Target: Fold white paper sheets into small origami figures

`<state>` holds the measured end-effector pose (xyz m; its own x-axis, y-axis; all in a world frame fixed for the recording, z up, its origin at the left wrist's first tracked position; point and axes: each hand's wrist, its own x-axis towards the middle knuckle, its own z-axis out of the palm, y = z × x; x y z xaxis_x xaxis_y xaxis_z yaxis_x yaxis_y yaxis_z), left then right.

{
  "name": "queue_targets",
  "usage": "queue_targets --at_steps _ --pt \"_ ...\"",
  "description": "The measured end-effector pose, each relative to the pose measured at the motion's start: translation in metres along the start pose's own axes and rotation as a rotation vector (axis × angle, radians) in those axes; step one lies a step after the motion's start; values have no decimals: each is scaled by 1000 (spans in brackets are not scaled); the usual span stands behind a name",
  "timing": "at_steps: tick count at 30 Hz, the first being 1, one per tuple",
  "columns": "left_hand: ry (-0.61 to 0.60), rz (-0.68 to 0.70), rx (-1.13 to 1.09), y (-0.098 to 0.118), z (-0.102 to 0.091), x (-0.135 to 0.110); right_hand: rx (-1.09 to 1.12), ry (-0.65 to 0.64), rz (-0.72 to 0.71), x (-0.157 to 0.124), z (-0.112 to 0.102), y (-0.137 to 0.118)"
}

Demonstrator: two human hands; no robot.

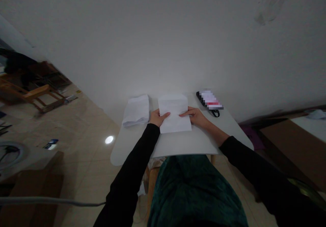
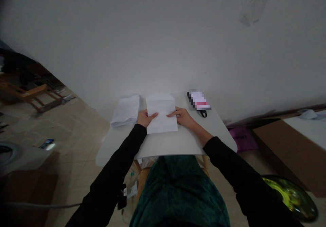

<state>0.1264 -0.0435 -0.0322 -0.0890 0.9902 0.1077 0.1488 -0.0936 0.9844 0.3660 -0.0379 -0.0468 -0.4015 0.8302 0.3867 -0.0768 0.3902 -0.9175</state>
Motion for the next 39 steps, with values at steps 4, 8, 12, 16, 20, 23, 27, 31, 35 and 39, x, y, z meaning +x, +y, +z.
queue_targets --at_steps 4,8,12,16,20,23,27,31,35,39 --pt "-7 -2 1 3 -2 1 15 -22 16 0 0 -2" --pt "-5 -3 -8 3 -3 1 23 8 33 1 1 -4" --pt "-10 6 -24 4 -1 0 -3 42 43 3 -2 -6" --pt "-8 17 -60 4 0 2 -64 118 39 5 -8 -4" --pt "-115 99 -176 0 -3 4 -83 258 68 8 -13 4" --pt "-194 174 -158 -5 -3 6 -76 325 93 8 -14 6" --pt "-179 175 -115 -9 3 6 -79 349 112 8 -15 4" --pt "-123 142 -79 -9 7 4 -109 332 123 7 -12 -1" --pt "-46 122 -67 -6 6 3 -125 325 124 6 -9 -5" --pt "-17 128 -73 -3 6 1 -139 351 114 6 -8 -4"
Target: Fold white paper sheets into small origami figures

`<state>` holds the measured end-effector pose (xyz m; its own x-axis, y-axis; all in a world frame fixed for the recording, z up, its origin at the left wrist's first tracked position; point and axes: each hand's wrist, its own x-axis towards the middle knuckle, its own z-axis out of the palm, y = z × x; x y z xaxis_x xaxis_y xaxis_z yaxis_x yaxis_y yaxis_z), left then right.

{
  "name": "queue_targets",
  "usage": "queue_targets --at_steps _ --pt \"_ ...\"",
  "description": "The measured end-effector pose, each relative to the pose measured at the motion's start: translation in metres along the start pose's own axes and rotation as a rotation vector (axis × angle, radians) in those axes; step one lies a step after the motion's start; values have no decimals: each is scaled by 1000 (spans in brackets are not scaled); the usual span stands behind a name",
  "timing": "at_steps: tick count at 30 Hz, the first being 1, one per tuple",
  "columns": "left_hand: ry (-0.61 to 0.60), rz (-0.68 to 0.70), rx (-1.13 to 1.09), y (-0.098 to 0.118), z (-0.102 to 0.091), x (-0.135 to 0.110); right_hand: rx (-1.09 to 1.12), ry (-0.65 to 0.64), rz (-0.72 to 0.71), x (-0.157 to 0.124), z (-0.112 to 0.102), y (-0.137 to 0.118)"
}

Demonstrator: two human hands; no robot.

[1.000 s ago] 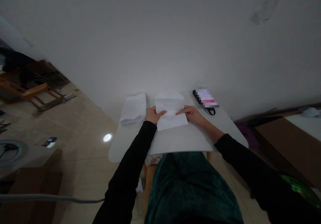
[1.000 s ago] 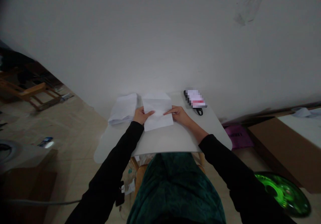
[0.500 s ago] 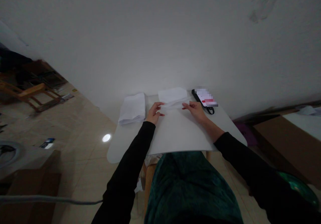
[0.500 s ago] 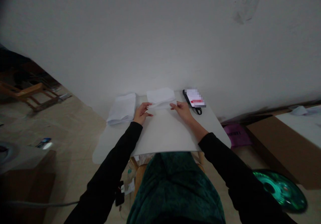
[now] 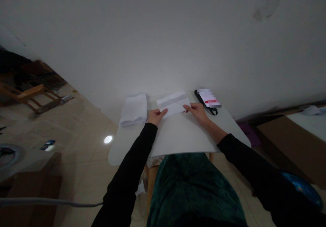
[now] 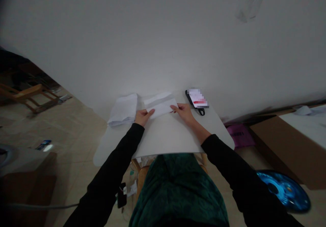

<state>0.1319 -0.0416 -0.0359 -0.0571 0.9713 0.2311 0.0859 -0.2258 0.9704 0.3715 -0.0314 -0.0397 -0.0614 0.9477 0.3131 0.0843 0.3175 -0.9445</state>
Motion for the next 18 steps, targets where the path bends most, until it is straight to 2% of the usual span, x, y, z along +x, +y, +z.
queue_targets --at_steps 4,7,12,15,18 --pt "29 78 -3 11 0 2 -14 -13 -15 -1 0 1" --pt "-40 132 15 26 -4 10 -41 -60 -29 -2 1 -1" --pt "-243 47 91 46 -4 29 -88 -128 -58 -4 1 -9" --pt "-290 1 117 49 1 36 -90 -179 -67 -4 -1 -12" --pt "-279 4 76 47 7 36 -80 -183 -53 -4 -3 -15"
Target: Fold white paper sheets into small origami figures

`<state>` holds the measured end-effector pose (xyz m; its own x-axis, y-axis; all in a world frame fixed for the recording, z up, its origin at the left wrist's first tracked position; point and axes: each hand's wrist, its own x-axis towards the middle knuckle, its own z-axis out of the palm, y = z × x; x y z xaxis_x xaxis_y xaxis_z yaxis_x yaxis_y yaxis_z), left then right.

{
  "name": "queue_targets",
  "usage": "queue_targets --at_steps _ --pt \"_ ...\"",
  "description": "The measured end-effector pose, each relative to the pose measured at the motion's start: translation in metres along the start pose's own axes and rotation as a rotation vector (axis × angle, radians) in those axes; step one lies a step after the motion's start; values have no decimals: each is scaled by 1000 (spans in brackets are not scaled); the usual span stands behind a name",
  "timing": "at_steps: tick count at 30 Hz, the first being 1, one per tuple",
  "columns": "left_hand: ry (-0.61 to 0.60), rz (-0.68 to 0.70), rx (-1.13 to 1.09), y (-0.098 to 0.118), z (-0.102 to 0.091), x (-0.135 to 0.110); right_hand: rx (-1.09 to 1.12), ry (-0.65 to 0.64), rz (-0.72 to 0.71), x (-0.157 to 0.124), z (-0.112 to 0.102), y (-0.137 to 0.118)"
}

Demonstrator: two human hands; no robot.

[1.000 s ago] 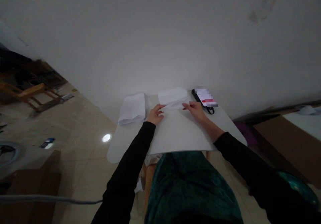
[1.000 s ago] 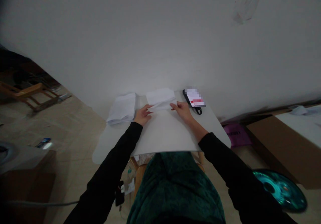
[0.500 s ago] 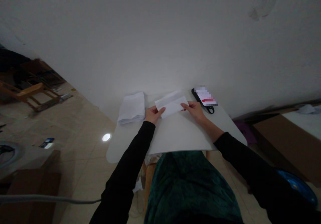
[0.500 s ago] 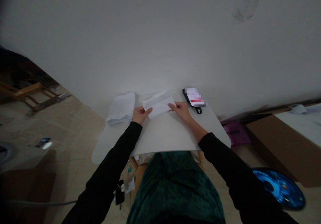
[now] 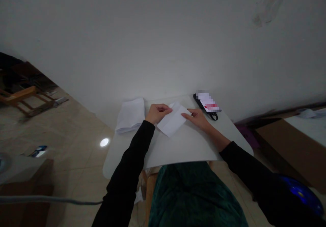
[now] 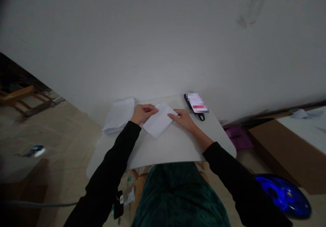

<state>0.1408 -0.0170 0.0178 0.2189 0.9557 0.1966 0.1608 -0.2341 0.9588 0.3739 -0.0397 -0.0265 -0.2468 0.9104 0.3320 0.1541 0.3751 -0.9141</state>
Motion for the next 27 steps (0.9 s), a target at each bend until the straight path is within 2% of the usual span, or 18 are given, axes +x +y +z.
queue_targets --at_steps 5,10,14,21,27 --pt "105 39 -25 -6 16 -10 91 165 -17 3 -1 -4" --pt "173 56 -47 -11 26 -15 187 246 40 3 -1 -8" --pt "187 63 -48 -12 29 -16 136 236 46 0 -1 -9" --pt "171 81 -63 -12 34 -20 49 297 11 -1 -3 -17" --pt "180 23 -131 -8 37 -23 10 227 -16 -3 -4 -24"
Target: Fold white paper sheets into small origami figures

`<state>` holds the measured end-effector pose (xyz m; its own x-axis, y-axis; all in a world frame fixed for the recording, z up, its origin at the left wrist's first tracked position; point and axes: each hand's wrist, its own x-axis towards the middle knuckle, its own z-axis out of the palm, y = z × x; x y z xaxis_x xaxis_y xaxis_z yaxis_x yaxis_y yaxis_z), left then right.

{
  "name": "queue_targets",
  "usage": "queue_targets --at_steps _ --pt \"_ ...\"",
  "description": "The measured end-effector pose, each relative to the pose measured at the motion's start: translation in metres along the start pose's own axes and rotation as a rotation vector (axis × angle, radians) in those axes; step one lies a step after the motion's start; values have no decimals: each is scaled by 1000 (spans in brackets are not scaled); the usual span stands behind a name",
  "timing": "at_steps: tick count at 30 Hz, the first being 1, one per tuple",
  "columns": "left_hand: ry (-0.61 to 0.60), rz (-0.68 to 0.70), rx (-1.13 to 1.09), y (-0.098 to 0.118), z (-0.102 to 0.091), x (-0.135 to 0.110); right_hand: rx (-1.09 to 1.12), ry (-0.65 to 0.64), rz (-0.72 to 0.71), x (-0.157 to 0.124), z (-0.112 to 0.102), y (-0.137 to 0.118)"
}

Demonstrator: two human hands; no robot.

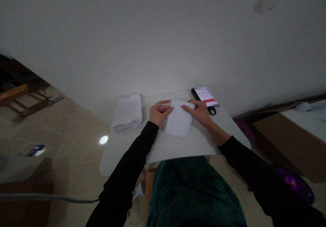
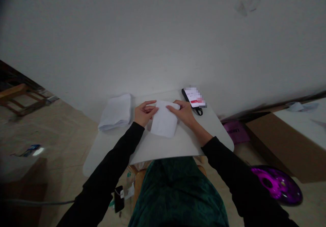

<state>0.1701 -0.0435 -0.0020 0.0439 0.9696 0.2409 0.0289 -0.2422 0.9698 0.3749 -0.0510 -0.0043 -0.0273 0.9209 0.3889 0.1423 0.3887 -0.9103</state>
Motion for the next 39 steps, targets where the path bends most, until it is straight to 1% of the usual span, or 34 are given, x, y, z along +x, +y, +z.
queue_targets --at_steps 3,5,9,14,21,25,39 --pt "61 -1 -3 1 3 0 -28 -8 -24 0 0 0" --pt "73 -7 -11 0 4 1 -32 0 -33 0 -1 0" --pt "68 -9 -39 -3 4 1 -7 13 -42 0 -1 1" --pt "50 1 -21 -4 6 -1 -24 57 -78 -1 -1 0" --pt "71 8 -28 -7 7 1 -17 48 -106 -2 -1 -4" --pt "74 16 -10 -9 7 1 -61 63 -100 -2 -1 -5" --pt "54 21 -14 -4 11 -1 -101 86 -121 -2 -1 -10"
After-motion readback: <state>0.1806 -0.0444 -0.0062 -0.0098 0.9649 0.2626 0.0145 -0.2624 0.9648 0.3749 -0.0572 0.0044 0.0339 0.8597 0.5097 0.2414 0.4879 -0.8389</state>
